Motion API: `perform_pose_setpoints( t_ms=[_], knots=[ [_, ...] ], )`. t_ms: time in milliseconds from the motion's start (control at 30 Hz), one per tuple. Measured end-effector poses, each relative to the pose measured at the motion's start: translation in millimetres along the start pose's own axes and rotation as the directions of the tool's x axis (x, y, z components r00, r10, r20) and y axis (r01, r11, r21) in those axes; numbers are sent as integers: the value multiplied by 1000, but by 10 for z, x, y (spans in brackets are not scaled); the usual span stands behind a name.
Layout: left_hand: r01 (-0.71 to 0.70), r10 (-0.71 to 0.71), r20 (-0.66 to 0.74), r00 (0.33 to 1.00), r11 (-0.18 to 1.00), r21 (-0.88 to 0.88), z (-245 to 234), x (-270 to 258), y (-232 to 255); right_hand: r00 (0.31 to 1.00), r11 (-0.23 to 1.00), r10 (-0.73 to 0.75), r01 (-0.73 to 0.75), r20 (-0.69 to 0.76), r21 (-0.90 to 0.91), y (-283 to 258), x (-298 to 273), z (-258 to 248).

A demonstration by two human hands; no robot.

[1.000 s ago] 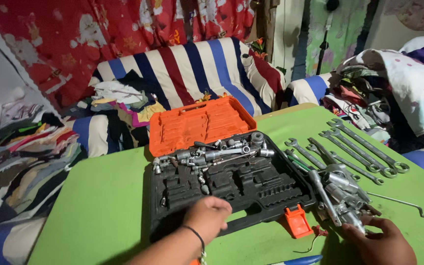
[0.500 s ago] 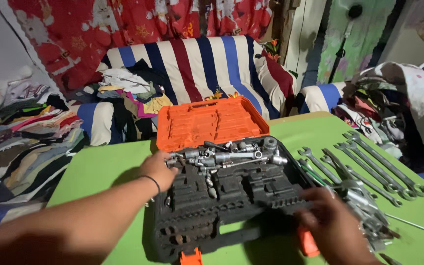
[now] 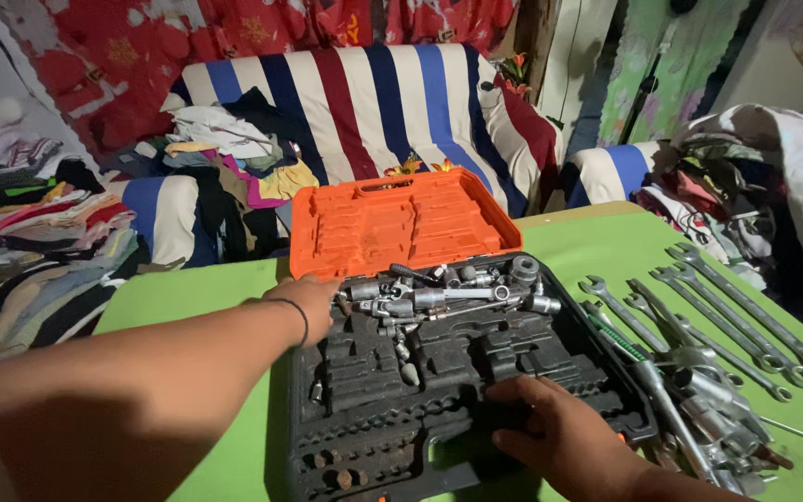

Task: The person removes various socket wrench attachments and bits from a black and orange toolkit and places them on a green table. The person continues to remove items one by one and arrange them on the table surface.

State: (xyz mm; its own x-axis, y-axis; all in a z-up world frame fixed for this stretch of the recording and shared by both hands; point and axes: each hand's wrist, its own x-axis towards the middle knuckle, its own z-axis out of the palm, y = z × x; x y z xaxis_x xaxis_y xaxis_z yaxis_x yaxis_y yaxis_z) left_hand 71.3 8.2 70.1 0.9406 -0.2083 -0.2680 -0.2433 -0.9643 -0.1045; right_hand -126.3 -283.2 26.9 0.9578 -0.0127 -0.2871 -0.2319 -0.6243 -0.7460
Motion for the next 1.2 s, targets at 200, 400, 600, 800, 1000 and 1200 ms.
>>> perform_pose_setpoints(
  t_ms=[200, 400, 600, 800, 1000, 1200],
  knots=[
    [-58, 64, -187, 980, 998, 39, 145, 43, 67, 994, 980, -108, 108, -6, 170, 131, 108, 79],
    [-45, 32, -218, 975, 998, -51, 295, 39, 71, 999, 993, -42, 39, 18, 114, 63, 22, 24],
    [-84, 58, -360, 931, 995, -56, 526, 148, -19, 1000, 997, -19, 18, -15, -73, 73, 20, 5],
    [-53, -172, -440, 881, 889, -455, 881, 505, -176, 997, 998, -52, 54, 49, -39, 112, 122, -4],
    [177, -356, 229, 906, -172, -969, 1066, 890, -293, 999, 952, -46, 51, 21, -301, 59, 31, -8],
    [409, -125, 500, 857, -426, -807, 791, 671, -420, 972, 929, -232, 234, 41, -287, 62, 16, -23]
  ],
)
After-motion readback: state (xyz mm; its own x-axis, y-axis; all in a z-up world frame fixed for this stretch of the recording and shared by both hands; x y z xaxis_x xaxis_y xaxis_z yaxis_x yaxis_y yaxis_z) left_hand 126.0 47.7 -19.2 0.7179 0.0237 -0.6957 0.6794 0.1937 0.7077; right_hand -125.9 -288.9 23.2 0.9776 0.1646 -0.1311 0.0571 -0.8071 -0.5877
